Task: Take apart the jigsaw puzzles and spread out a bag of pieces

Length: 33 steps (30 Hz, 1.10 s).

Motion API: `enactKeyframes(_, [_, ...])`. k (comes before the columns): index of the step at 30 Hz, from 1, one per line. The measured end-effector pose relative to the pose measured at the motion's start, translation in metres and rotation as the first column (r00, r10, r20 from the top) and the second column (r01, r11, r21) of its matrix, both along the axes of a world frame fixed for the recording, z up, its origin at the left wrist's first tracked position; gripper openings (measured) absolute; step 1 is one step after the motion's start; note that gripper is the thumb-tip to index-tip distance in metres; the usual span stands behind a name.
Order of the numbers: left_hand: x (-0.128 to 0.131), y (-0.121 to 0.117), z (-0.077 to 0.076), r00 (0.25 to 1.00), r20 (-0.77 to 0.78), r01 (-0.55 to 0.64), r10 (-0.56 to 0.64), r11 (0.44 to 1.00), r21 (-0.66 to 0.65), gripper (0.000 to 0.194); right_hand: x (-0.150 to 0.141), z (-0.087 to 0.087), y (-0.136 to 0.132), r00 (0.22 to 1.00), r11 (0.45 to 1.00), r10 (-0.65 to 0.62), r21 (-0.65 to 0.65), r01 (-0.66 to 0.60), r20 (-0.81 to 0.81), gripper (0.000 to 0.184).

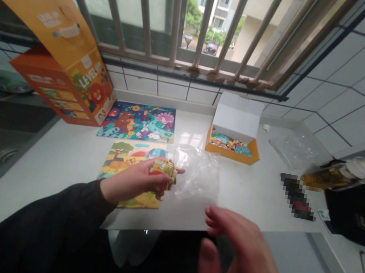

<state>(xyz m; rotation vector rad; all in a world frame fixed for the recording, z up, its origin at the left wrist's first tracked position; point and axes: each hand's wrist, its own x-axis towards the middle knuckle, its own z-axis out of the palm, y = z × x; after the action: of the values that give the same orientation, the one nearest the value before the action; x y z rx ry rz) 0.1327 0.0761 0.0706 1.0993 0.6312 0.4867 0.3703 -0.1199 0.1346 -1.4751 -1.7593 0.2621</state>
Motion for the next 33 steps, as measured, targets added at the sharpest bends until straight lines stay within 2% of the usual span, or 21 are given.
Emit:
enactKeyframes(2, [0.007,-0.026,-0.003,0.999,-0.025,-0.033,0.033,0.999,0.028,0.057,-0.016,-0.017,0.012,0.981,0.979,-0.128,-0.179,0.102,-0.145,0.052])
enactKeyframes(3, [0.010,-0.039,-0.005,0.996,-0.045,-0.068,0.071,0.995,0.069,0.053,-0.025,-0.025,0.017,0.958,0.950,-0.179,-0.292,0.109,-0.225,0.052])
enactKeyframes(5, [0.012,-0.064,-0.008,0.980,-0.133,-0.122,0.146,0.977,0.175,0.045,-0.039,-0.041,0.020,0.904,0.887,-0.204,-0.463,0.008,-0.375,0.054])
enactKeyframes(7, [0.010,-0.086,-0.010,0.953,-0.210,-0.141,0.220,0.931,0.337,0.040,-0.051,-0.053,0.017,0.830,0.836,-0.219,-0.538,-0.111,-0.513,0.055])
enactKeyframes(10, [0.004,-0.108,-0.011,0.945,-0.235,-0.100,0.225,0.888,0.448,0.036,-0.062,-0.065,0.011,0.677,0.797,-0.271,-0.554,-0.240,-0.684,0.053])
enactKeyframes(13, [-0.001,-0.117,-0.012,0.950,-0.260,-0.047,0.172,0.904,0.425,0.030,-0.069,-0.074,0.007,0.582,0.761,-0.298,-0.557,-0.334,-0.756,0.058])
enactKeyframes(15, [-0.002,-0.119,-0.014,0.941,-0.291,-0.039,0.174,0.909,0.416,0.030,-0.074,-0.078,0.005,0.576,0.751,-0.304,-0.563,-0.345,-0.759,0.063])
enactKeyframes(18, [0.001,-0.123,-0.019,0.909,-0.355,-0.048,0.221,0.898,0.437,0.033,-0.082,-0.083,0.003,0.579,0.769,-0.343,-0.575,-0.279,-0.740,0.067])
enactKeyframes(21, [0.010,-0.130,-0.023,0.912,-0.340,-0.087,0.229,0.918,0.387,0.039,-0.086,-0.084,0.004,0.577,0.778,-0.377,-0.586,-0.228,-0.725,0.070])
enactKeyframes(23, [0.018,-0.135,-0.023,0.909,-0.323,-0.135,0.263,0.920,0.369,0.043,-0.086,-0.085,0.007,0.608,0.800,-0.365,-0.572,-0.183,-0.705,0.065])
enactKeyframes(26, [0.024,-0.135,-0.018,0.890,-0.329,-0.149,0.316,0.883,0.444,0.046,-0.078,-0.090,0.011,0.654,0.833,-0.345,-0.541,-0.118,-0.673,0.058])
enactKeyframes(28, [0.022,-0.125,-0.013,0.907,-0.325,-0.072,0.268,0.859,0.506,0.045,-0.070,-0.095,0.012,0.598,0.825,-0.364,-0.545,-0.149,-0.714,0.058])
enactKeyframes(30, [0.016,-0.106,-0.009,0.911,-0.337,0.017,0.238,0.795,0.606,0.039,-0.062,-0.102,0.012,0.460,0.822,-0.395,-0.529,-0.210,-0.795,0.056])
enactKeyframes(31, [0.013,-0.093,-0.008,0.894,-0.346,0.029,0.283,0.736,0.677,0.032,-0.058,-0.105,0.011,0.387,0.822,-0.405,-0.515,-0.242,-0.828,0.055])
enactKeyframes(32, [0.010,-0.080,-0.008,0.860,-0.363,0.058,0.359,0.638,0.768,0.025,-0.055,-0.108,0.009,0.330,0.819,-0.407,-0.500,-0.280,-0.851,0.054])
enactKeyframes(33, [0.009,-0.066,-0.008,0.828,-0.370,0.124,0.422,0.505,0.854,0.024,-0.052,-0.111,0.008,0.295,0.811,-0.398,-0.483,-0.330,-0.869,0.053])
